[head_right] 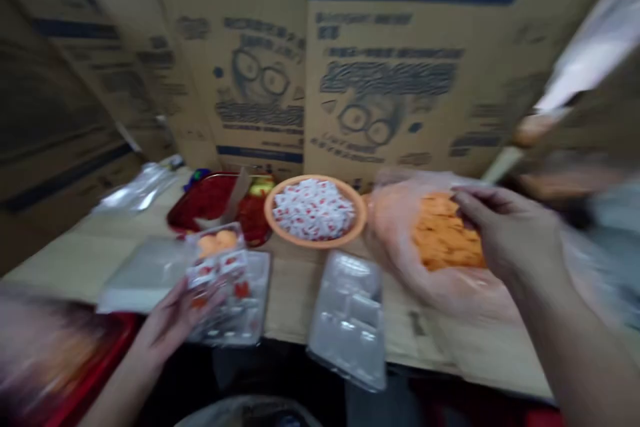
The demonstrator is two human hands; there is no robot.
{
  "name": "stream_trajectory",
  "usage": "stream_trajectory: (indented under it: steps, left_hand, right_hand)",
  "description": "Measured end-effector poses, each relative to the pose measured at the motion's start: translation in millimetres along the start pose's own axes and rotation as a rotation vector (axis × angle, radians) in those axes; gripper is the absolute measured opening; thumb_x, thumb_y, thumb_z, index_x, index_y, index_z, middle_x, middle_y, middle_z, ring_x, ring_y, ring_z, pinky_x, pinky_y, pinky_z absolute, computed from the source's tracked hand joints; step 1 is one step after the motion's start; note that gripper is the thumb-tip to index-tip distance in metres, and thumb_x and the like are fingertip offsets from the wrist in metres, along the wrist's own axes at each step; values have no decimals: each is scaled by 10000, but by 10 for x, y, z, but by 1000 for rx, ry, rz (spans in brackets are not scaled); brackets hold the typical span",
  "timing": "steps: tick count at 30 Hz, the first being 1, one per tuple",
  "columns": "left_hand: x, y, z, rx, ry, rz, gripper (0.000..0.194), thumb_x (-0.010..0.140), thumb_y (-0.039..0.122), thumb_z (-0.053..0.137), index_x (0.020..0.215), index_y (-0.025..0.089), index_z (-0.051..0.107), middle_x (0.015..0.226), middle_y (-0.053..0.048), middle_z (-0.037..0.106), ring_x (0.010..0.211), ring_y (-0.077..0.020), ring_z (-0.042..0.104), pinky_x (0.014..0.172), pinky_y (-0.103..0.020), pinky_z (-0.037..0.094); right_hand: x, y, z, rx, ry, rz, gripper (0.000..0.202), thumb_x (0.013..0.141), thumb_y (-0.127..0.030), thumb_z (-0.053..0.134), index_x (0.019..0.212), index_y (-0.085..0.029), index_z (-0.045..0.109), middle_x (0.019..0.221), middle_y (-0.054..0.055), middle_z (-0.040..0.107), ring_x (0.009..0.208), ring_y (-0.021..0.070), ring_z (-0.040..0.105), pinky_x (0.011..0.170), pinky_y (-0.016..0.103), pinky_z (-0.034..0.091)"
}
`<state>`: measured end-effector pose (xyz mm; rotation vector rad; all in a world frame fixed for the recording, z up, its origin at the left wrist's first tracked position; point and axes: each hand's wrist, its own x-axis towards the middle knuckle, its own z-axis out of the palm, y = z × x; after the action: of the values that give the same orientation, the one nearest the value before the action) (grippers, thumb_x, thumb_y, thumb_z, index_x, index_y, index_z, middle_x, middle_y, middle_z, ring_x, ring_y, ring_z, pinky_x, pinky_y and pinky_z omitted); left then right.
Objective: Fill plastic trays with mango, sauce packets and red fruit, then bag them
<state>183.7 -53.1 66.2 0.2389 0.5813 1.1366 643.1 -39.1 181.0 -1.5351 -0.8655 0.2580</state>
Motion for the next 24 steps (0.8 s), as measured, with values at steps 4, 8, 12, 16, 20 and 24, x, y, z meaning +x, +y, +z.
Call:
stream_trajectory:
  steps: [4,8,12,16,20,24]
  left_hand:
    - [-12,65,-91,70,95,94,465,884,225,452,1333,194,335,1173,-145,582,1117,-304,527,912,-494,451]
    - [86,-23,-51,56,34,115,421,875,254,480,1286,239,390,1149,-94,594,1031,-255,585,893,-457,471]
    - [57,-56,-114,31,-17,129,363,865,247,499,1224,240,450,1055,-69,627,843,-188,633,802,-402,518]
    - [26,-15,-209,3,-31,132,359,870,253,487,1226,257,450,997,-51,635,729,-154,628,671,-323,537]
    - [-10,77,-278,-23,-45,145,321,872,251,481,1193,243,478,1025,-60,627,784,-177,633,713,-363,534]
    - [-64,199,-364,-27,-19,146,408,856,248,508,1251,285,411,1168,-83,572,963,-261,608,785,-441,510]
  right_hand:
    - [-1109,-258,1025,100,-691,99,283,613,-442,692,779,-216,666,721,36,626,592,140,522,497,268,419]
    - [-1897,-420,1683,207,-1012,-56,171,701,-349,621,775,-198,655,690,2,589,545,95,480,492,227,406]
    - [-2309,-425,2024,232,-1180,-134,124,732,-292,587,749,-182,643,720,7,589,582,102,512,520,229,426]
    - [-2571,-443,2191,239,-1306,-94,107,733,-257,575,746,-176,644,733,8,610,642,123,556,589,259,475]
    - [-2577,-449,2275,286,-1296,13,172,754,-330,568,817,-184,634,776,17,635,700,155,592,592,285,504]
    - [-2338,-388,2305,88,-1010,-327,147,792,-302,543,807,-196,643,783,36,632,739,167,582,653,295,473]
